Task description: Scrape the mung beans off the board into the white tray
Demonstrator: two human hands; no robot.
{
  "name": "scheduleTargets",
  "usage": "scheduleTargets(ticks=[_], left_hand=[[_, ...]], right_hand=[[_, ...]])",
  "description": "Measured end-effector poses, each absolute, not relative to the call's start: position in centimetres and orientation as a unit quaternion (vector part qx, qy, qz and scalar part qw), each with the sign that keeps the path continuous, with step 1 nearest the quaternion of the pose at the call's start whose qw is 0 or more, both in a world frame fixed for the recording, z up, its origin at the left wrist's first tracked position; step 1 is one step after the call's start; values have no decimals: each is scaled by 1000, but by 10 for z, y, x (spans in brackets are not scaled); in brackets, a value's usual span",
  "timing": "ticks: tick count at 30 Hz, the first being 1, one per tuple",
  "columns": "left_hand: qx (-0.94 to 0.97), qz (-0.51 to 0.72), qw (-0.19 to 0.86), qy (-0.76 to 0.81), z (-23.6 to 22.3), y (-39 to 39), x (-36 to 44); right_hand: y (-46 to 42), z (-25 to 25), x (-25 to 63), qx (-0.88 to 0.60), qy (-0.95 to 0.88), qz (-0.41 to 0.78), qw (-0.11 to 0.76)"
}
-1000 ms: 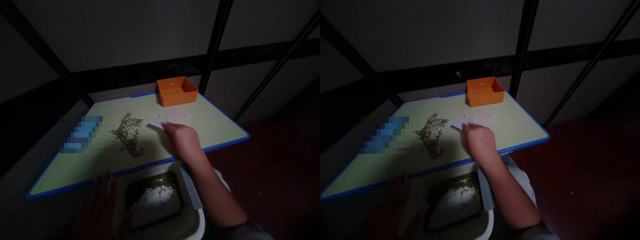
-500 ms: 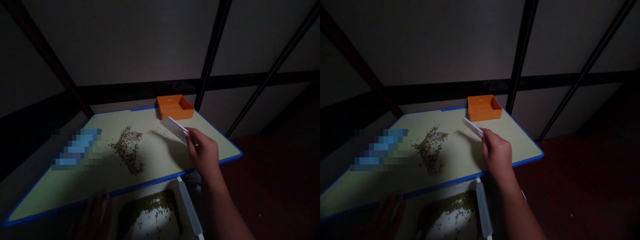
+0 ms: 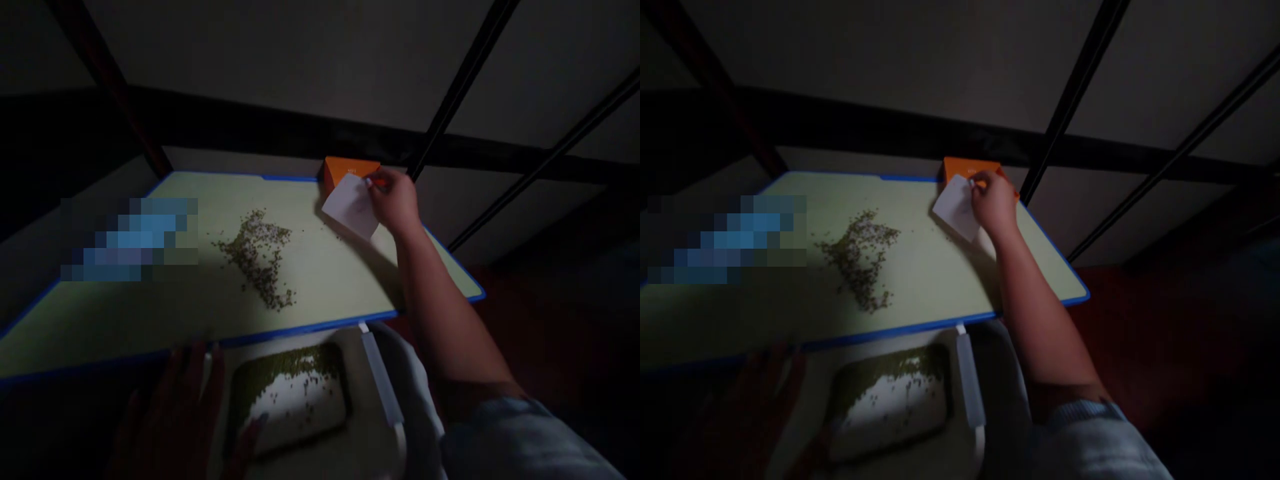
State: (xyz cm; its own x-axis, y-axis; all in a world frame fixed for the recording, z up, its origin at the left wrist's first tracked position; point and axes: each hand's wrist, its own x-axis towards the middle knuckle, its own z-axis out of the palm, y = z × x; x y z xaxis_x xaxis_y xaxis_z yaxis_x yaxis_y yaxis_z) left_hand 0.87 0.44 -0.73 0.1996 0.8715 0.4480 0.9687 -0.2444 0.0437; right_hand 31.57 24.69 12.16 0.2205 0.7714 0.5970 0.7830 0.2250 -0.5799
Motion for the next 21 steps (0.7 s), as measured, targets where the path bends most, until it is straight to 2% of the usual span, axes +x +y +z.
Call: scheduleTargets(ticks=[3,7,21], left_hand=[[-773,-152,85,-610,10,1,13],[-784,-158,52,-598,14,2,11],[-790,-200,58,-577,12,-1,9]], right_hand=[[254,113,326,-617,-608,-23,499],[259,105,339,-622,-598,-18,505],[260,103,339,-620,-588,-15,520]])
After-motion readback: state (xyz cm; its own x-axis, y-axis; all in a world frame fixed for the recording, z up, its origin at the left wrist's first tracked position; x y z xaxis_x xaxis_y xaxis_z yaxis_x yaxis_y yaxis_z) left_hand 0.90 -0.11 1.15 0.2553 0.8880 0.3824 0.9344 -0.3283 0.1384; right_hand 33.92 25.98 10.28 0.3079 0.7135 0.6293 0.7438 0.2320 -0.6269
